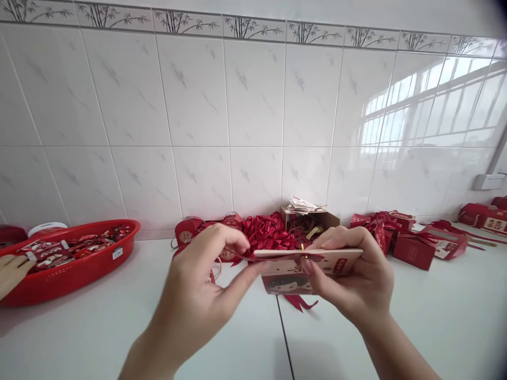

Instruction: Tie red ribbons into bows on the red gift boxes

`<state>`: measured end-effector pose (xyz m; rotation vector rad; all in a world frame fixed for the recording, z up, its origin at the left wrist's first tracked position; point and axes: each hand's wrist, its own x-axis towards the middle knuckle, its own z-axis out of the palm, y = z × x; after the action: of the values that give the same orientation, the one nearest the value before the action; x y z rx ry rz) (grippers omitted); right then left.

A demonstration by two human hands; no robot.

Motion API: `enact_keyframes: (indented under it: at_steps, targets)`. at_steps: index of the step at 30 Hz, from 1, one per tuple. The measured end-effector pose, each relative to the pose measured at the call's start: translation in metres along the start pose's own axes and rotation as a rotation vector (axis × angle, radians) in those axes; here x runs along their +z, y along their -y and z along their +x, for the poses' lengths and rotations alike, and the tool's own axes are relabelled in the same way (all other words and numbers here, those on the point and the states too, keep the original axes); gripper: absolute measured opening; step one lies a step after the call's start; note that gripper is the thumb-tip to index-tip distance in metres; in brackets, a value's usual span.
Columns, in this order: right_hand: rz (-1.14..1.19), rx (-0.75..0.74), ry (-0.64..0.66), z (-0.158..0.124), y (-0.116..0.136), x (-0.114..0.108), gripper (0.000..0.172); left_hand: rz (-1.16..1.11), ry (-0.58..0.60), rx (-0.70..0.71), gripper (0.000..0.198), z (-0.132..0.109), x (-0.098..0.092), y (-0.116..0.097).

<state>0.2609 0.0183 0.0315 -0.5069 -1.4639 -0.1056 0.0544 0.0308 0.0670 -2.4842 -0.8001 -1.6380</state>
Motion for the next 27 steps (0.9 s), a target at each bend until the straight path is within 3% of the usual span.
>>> enact_keyframes:
  at_steps: [3,5,8,10,12,17,20,23,27]
  targets:
    - [-0.032,-0.071,0.136,0.002,-0.003,-0.007,0.03,-0.144,0.086,0.056,0.011,0.0,-0.019,0.003]
    - [-0.023,-0.097,0.248,0.0,-0.001,-0.006,0.031,-0.251,0.044,0.036,0.011,-0.002,-0.022,0.001]
    - [0.034,-0.143,0.385,-0.003,0.005,0.003,0.033,-0.349,-0.016,-0.072,0.008,-0.007,-0.011,-0.006]
    - [0.073,-0.168,0.437,-0.005,0.009,0.008,0.033,-0.412,0.092,-0.126,0.025,-0.009,0.001,-0.009]
    - [0.081,-0.179,0.44,-0.005,0.01,0.01,0.031,-0.428,0.242,-0.153,0.043,-0.009,0.009,-0.008]
    - [0.03,-0.154,0.364,-0.001,0.001,0.001,0.03,-0.228,0.388,-0.079,0.03,-0.004,0.007,-0.004]
    - [0.019,-0.174,0.332,0.002,-0.001,-0.005,0.028,-0.194,0.373,0.015,0.035,-0.003,0.003,-0.004]
    - [0.024,-0.205,0.334,0.004,0.001,-0.008,0.027,-0.198,0.273,0.073,0.03,-0.003,0.006,-0.008]
    - [0.005,-0.257,0.362,0.007,0.003,-0.007,0.026,-0.359,0.243,-0.016,0.032,-0.001,0.014,-0.013]
